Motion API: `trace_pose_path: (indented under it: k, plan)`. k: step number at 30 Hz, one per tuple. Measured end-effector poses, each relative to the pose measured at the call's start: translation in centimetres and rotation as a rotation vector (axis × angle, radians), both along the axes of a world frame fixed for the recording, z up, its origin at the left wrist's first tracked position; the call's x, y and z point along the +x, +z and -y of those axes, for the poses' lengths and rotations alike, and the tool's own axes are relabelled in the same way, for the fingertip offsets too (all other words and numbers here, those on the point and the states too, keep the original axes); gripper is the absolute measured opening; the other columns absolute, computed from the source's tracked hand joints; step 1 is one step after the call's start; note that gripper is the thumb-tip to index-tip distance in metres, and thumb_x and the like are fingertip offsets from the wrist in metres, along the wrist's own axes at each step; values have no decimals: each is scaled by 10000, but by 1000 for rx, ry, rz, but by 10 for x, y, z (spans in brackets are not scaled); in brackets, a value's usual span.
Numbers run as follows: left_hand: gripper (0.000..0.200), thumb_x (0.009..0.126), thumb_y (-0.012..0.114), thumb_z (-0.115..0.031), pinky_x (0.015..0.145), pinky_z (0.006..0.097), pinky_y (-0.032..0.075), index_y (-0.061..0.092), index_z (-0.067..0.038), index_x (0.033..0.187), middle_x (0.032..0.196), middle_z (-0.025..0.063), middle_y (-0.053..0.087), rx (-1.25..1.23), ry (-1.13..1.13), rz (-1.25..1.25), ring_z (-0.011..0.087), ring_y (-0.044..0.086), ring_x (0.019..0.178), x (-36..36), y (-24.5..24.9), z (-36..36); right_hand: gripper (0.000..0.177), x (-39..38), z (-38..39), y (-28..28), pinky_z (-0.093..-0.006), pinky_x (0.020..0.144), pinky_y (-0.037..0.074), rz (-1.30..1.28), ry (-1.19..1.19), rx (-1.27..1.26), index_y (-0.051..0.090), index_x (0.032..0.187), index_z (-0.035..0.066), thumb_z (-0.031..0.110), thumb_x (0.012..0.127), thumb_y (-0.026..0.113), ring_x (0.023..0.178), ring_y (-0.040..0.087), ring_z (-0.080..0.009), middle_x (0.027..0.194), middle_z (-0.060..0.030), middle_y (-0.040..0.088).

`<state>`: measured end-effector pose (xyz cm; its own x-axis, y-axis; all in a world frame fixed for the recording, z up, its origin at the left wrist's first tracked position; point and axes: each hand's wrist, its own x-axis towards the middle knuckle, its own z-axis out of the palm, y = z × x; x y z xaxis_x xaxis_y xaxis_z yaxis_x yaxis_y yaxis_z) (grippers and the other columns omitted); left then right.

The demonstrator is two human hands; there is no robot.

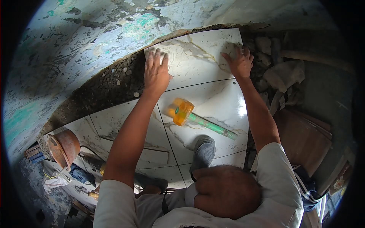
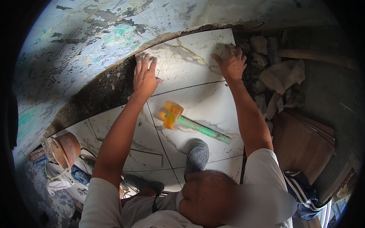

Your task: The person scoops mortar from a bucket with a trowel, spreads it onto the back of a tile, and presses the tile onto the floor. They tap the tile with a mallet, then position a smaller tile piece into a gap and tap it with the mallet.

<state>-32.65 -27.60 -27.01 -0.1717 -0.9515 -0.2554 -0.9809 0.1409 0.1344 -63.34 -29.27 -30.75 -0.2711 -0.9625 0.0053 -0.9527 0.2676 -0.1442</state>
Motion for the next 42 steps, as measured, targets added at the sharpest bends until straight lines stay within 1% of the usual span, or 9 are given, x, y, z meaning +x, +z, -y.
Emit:
trace_pose_path:
  k: [2,7,11,16,20,22,31,35,42]
  plan:
    - [1000,579,881,-355,1191,453,204,394,-315,1451,1601,70,135,117,-191,-114,298,121,1473,-10,3,13,725,-6,-1,-3,-550,939,429,5,36,-4,583,1287,131,620,761,688,1246,413,-402,1376,-206,434]
    - [1102,544,901,-374,1199,468,180,311,-392,1475,1610,62,97,217,-324,-106,302,96,1478,-37,11,30,732,20,-68,65,-485,899,434,153,398,-174,579,1212,62,584,723,734,1115,492,-390,1255,-217,509]
    - [1215,464,922,-361,1193,473,174,275,-397,1492,1612,88,64,258,-254,-30,315,94,1478,-49,9,29,816,47,-206,68,-473,930,448,358,541,455,544,1227,111,565,608,821,1092,571,-302,1148,-106,597]
    - [1283,431,922,-418,1185,503,169,230,-374,1510,1607,129,59,228,-294,45,358,89,1472,-54,13,26,314,49,-224,48,-431,769,510,470,520,536,551,1082,82,230,814,620,955,615,-308,988,-132,606]
    - [1308,434,905,-523,1165,551,185,191,-368,1519,1601,156,65,193,-331,45,393,92,1464,-50,9,28,308,36,-209,63,-422,746,523,630,510,878,540,1126,56,179,850,599,856,643,-291,924,-132,619]
    - [1304,438,899,-538,1166,547,183,190,-368,1519,1601,156,63,226,-329,69,388,98,1464,-50,11,26,378,25,-193,94,-355,599,516,1323,-40,1362,511,1164,12,183,860,655,637,629,-209,811,-117,616]
    - [1309,430,911,-496,1172,523,186,193,-373,1519,1597,161,67,225,-326,78,383,100,1463,-50,15,26,606,13,-155,109,-317,527,501,1194,-139,193,290,1406,-21,180,921,592,533,558,-140,711,-85,602]
    - [1320,429,907,-519,1174,520,179,182,-373,1522,1601,162,64,228,-343,66,382,90,1466,-47,15,24,546,13,-122,52,-496,679,513,681,0,108,374,1345,-24,248,923,589,727,635,-461,816,-292,634]
    - [1312,443,902,-535,1174,525,176,180,-363,1524,1602,155,63,236,-344,75,378,88,1468,-47,16,23,473,39,-102,58,-537,735,481,628,-69,226,412,1310,4,264,940,551,848,602,-511,883,-329,628]
